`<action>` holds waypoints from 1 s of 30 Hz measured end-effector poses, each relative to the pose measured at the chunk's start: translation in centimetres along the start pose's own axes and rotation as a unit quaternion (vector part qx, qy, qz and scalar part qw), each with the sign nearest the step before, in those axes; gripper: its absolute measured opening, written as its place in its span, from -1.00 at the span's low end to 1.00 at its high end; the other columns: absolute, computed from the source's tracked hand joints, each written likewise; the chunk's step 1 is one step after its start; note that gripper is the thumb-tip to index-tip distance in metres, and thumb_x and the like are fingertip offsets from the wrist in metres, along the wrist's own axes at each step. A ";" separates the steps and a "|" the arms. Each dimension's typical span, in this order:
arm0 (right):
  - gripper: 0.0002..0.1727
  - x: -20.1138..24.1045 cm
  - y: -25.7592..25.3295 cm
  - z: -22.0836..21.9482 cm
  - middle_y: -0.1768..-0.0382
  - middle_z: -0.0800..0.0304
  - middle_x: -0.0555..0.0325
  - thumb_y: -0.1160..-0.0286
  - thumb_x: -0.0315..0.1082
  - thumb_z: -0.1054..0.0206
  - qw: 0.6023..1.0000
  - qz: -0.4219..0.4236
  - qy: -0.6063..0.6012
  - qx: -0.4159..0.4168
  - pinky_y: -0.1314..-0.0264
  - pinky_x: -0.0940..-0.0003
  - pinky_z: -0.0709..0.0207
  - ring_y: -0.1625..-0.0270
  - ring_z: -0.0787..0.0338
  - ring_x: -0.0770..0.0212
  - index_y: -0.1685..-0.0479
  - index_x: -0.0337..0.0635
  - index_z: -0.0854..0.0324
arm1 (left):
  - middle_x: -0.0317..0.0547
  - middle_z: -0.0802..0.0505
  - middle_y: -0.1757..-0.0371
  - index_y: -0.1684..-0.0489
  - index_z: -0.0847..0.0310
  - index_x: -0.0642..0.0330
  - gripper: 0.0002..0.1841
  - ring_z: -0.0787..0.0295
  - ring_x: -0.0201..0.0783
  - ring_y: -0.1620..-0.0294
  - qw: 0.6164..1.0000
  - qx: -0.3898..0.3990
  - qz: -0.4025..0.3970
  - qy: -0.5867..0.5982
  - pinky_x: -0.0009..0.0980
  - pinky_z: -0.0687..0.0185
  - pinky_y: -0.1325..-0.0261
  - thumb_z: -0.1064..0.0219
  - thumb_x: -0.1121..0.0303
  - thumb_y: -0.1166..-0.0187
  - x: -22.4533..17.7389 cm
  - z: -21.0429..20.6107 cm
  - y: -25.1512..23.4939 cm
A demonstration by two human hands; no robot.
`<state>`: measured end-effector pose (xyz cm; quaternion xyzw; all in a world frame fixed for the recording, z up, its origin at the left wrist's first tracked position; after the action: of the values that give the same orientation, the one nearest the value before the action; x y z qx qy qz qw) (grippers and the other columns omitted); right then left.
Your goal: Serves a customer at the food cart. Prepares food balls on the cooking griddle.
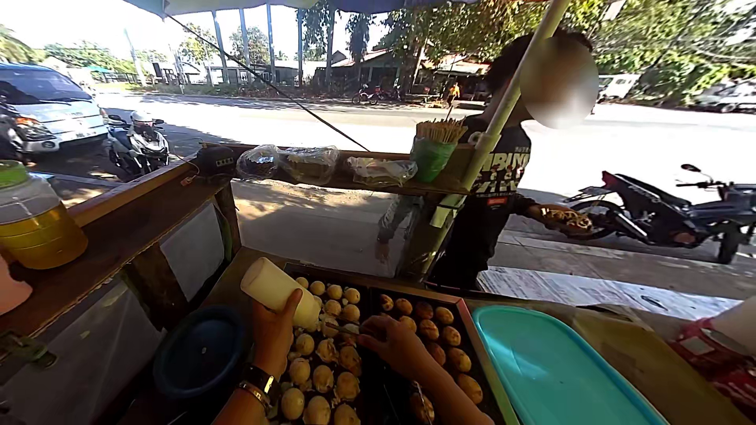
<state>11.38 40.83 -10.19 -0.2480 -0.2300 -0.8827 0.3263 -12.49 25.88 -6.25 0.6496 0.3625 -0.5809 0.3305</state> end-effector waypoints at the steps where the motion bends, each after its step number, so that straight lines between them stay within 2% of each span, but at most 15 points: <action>1: -0.49 0.2 0.2 0.0 0.03 -0.81 0.06 -0.60 0.19 -0.32 1.000 -0.006 0.014 0.001 -0.17 -0.09 -0.60 0.02 -0.77 0.06 -0.28 0.04 -0.74 | 0.20 -0.71 -0.26 -0.65 -0.13 0.29 -0.09 -0.79 -0.07 -0.18 1.000 0.001 0.007 0.002 -0.11 -0.82 -0.14 -0.67 0.23 -0.35 0.2 -0.3 0.1; 3: -0.47 0.0 0.6 0.8 0.01 -0.82 0.06 -0.60 0.21 -0.32 1.000 -0.015 0.019 -0.006 -0.19 -0.09 -0.59 0.01 -0.77 0.06 -0.30 0.04 -0.74 | 0.20 -0.71 -0.27 -0.67 -0.12 0.28 -0.06 -0.79 -0.08 -0.18 1.000 0.004 0.013 0.000 -0.13 -0.80 -0.15 -0.68 0.21 -0.34 0.4 -1.1 0.2; 5: -0.40 -0.7 1.0 2.4 0.11 -0.83 0.07 -0.55 0.32 -0.29 0.999 -0.029 0.025 -0.027 -0.11 -0.10 -0.60 0.06 -0.78 0.06 -0.22 0.03 -0.76 | 0.19 -0.71 -0.28 -0.67 -0.12 0.29 -0.04 -0.79 -0.10 -0.20 1.000 0.015 0.017 -0.006 -0.14 -0.79 -0.20 -0.70 0.16 -0.32 0.7 -2.3 0.4; 7: -0.32 -1.3 1.7 3.5 -0.01 -0.87 -0.01 -0.49 0.39 -0.29 0.996 -0.063 0.070 -0.010 -0.24 -0.23 -0.57 -0.13 -0.81 -0.06 -0.22 0.01 -0.78 | 0.17 -0.72 -0.28 -0.65 -0.14 0.31 -0.04 -0.77 -0.13 -0.24 0.999 0.032 0.008 -0.021 -0.16 -0.74 -0.29 -0.70 0.14 -0.30 0.8 -3.7 0.7; 9: -0.31 -1.3 2.4 3.8 -0.17 -0.86 0.01 -0.45 0.41 -0.31 0.990 -0.077 0.118 0.027 -0.39 -0.27 -0.51 -0.32 -0.77 -0.07 -0.24 0.04 -0.79 | 0.17 -0.72 -0.30 -0.65 -0.14 0.34 0.00 -0.75 -0.13 -0.28 0.997 0.055 -0.016 -0.050 -0.16 -0.70 -0.36 -0.72 0.13 -0.26 0.9 -5.5 0.8; 11: -0.32 -1.2 2.9 4.5 -0.11 -0.88 0.07 -0.37 0.43 -0.37 0.990 -0.063 0.118 0.033 -0.33 -0.28 -0.54 -0.24 -0.80 -0.03 -0.18 0.09 -0.81 | 0.20 -0.72 -0.31 -0.66 -0.13 0.37 0.04 -0.74 -0.11 -0.29 0.992 0.085 -0.031 -0.086 -0.15 -0.68 -0.38 -0.73 0.09 -0.23 1.0 -7.1 1.1; 14: -0.33 -1.9 3.5 5.6 0.14 -0.86 0.07 -0.35 0.43 -0.39 0.996 -0.049 0.070 0.031 -0.15 -0.23 -0.58 0.03 -0.80 0.00 -0.09 0.05 -0.81 | 0.18 -0.72 -0.31 -0.69 -0.08 0.36 0.07 -0.75 -0.14 -0.30 0.986 0.124 -0.021 -0.106 -0.18 -0.67 -0.40 -0.73 0.08 -0.23 1.0 -8.3 1.8; 16: -0.34 -2.8 3.4 5.5 0.15 -0.84 0.00 -0.43 0.39 -0.36 0.997 -0.055 0.040 0.031 -0.13 -0.22 -0.58 0.06 -0.78 -0.02 -0.09 -0.03 -0.80 | 0.18 -0.72 -0.31 -0.69 -0.08 0.36 0.07 -0.75 -0.15 -0.30 0.987 0.126 -0.023 -0.093 -0.19 -0.68 -0.39 -0.73 0.08 -0.23 0.7 -8.3 2.1; 20: -0.36 -2.9 3.0 3.4 -0.07 -0.76 -0.14 -0.60 0.27 -0.29 0.993 -0.081 -0.014 0.080 -0.26 -0.12 -0.53 -0.14 -0.74 -0.02 -0.08 -0.21 -0.78 | 0.20 -0.70 -0.34 -0.71 -0.05 0.36 0.07 -0.74 -0.13 -0.32 0.989 0.124 -0.016 -0.083 -0.18 -0.67 -0.40 -0.73 0.11 -0.24 0.4 -8.1 2.5; 22: -0.38 -2.8 2.8 3.0 -0.12 -0.73 -0.13 -0.62 0.24 -0.29 0.993 -0.075 -0.027 0.082 -0.30 -0.10 -0.53 -0.18 -0.73 -0.01 -0.07 -0.20 -0.81 | 0.19 -0.70 -0.32 -0.69 -0.08 0.35 0.06 -0.74 -0.13 -0.30 0.991 0.111 -0.016 -0.075 -0.18 -0.69 -0.37 -0.73 0.12 -0.23 0.4 -7.6 2.3; 26: -0.45 -3.6 2.3 3.6 0.02 -0.80 0.02 -0.59 0.22 -0.34 0.996 -0.047 -0.071 0.020 -0.17 0.00 -0.59 0.00 -0.76 0.13 0.02 -0.13 -0.82 | 0.17 -0.73 -0.29 -0.66 -0.15 0.33 0.00 -0.75 -0.12 -0.28 0.994 0.079 -0.026 -0.077 -0.15 -0.70 -0.36 -0.71 0.10 -0.26 0.4 -5.8 1.4; 28: -0.45 -3.7 2.0 3.3 -0.04 -0.81 0.02 -0.55 0.23 -0.36 0.997 -0.043 -0.057 0.009 -0.25 -0.09 -0.59 -0.09 -0.78 0.07 -0.02 -0.11 -0.83 | 0.17 -0.72 -0.29 -0.66 -0.15 0.32 -0.03 -0.75 -0.12 -0.27 0.995 0.070 -0.019 -0.068 -0.16 -0.71 -0.35 -0.70 0.13 -0.29 0.2 -5.0 1.3; 30: -0.44 -3.2 2.0 2.5 -0.13 -0.81 -0.01 -0.53 0.22 -0.39 0.999 -0.051 -0.009 0.006 -0.33 -0.20 -0.55 -0.20 -0.77 -0.01 -0.16 -0.06 -0.81 | 0.17 -0.72 -0.29 -0.66 -0.15 0.32 -0.03 -0.75 -0.12 -0.27 0.996 0.059 -0.013 -0.060 -0.15 -0.71 -0.33 -0.70 0.15 -0.29 0.1 -4.4 1.3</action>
<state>15.59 42.40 -9.62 -0.2418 -0.2510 -0.8944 0.2804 -9.09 28.90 -5.90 0.6272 0.3160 -0.6432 0.3050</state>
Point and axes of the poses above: each hand's wrist, its own y-axis away from the middle knuckle, its own z-axis out of the back of the hand, x = y × z, the point moved 10 cm from there along -y, towards the middle knuckle
